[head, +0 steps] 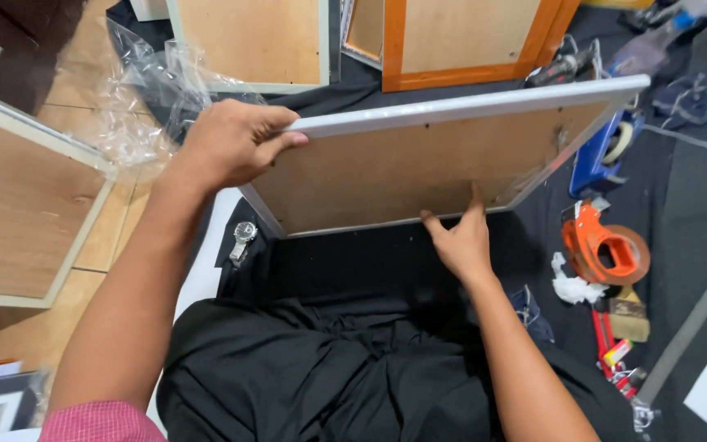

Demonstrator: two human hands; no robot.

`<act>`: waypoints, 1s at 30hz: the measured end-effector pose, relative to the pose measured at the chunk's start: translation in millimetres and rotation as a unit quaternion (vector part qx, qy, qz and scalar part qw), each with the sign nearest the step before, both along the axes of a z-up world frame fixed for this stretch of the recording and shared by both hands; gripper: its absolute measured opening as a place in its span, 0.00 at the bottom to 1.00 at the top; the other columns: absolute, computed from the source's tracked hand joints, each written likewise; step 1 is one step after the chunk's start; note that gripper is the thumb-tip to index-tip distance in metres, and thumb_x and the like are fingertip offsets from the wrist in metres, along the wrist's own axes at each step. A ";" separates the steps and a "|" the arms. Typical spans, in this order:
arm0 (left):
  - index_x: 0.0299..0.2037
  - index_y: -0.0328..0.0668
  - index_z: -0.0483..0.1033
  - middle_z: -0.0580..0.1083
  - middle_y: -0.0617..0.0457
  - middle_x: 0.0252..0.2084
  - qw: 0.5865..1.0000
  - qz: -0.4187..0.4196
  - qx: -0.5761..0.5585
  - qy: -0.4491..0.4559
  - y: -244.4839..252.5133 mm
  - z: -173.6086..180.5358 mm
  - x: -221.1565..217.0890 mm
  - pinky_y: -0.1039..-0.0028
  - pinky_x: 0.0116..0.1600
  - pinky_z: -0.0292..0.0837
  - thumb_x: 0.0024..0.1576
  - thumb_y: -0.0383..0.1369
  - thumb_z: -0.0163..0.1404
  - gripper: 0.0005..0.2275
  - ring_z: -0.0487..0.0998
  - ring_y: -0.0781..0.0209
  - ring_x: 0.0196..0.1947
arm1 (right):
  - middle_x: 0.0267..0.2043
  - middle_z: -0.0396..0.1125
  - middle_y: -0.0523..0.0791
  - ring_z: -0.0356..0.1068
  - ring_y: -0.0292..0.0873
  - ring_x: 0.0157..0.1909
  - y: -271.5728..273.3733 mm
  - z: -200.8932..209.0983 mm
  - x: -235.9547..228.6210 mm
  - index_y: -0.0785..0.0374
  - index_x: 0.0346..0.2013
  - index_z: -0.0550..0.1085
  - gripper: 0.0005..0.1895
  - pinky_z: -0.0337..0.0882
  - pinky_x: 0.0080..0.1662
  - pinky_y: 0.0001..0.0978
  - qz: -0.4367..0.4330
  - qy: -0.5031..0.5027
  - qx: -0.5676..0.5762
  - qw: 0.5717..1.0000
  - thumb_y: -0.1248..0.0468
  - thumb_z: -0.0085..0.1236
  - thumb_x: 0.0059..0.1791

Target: The person applies orange tape to the edges of several wooden picture frame backs, smooths it down by hand, uses a utility knife to trim the tape, and wipes the frame surfaces with a dark cloth.

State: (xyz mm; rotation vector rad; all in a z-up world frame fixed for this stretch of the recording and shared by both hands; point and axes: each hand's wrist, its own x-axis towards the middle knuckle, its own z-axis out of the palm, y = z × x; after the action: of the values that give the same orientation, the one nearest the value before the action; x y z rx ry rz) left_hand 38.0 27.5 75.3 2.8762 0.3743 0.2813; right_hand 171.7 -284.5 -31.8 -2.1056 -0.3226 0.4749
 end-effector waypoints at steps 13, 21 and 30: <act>0.41 0.54 0.79 0.76 0.49 0.30 0.985 -0.087 0.066 -0.136 -18.2 -32.8 81.4 0.56 0.39 0.75 0.60 0.47 0.60 0.11 0.81 0.42 0.34 | 0.72 0.49 0.66 0.53 0.68 0.73 -5.2 -31.8 7.0 0.70 0.73 0.48 0.48 0.60 0.68 0.61 0.040 0.015 -0.043 0.998 0.51 0.61 0.48; 0.35 0.56 0.79 0.75 0.51 0.27 0.990 -0.075 0.019 -0.121 -13.0 -24.5 86.5 0.59 0.38 0.74 0.67 0.46 0.56 0.11 0.79 0.43 0.31 | 0.73 0.46 0.65 0.51 0.68 0.73 -5.2 -58.7 14.6 0.74 0.72 0.48 0.47 0.61 0.67 0.62 0.037 0.047 -0.033 0.998 0.53 0.59 0.49; 0.38 0.53 0.71 0.72 0.55 0.30 0.957 -0.080 0.257 -0.105 -66.2 -8.0 57.0 0.64 0.35 0.74 0.62 0.51 0.55 0.14 0.80 0.53 0.30 | 0.62 0.57 0.71 0.67 0.76 0.56 -0.1 -105.5 20.3 0.87 0.62 0.61 0.41 0.75 0.39 0.68 -0.172 0.289 0.117 0.934 0.59 0.64 0.44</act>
State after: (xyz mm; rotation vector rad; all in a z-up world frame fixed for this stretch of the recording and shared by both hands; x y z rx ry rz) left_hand 95.0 -38.7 67.3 3.3029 0.0232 0.7452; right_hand 192.0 -284.6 -137.3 -1.6502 0.3141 0.7707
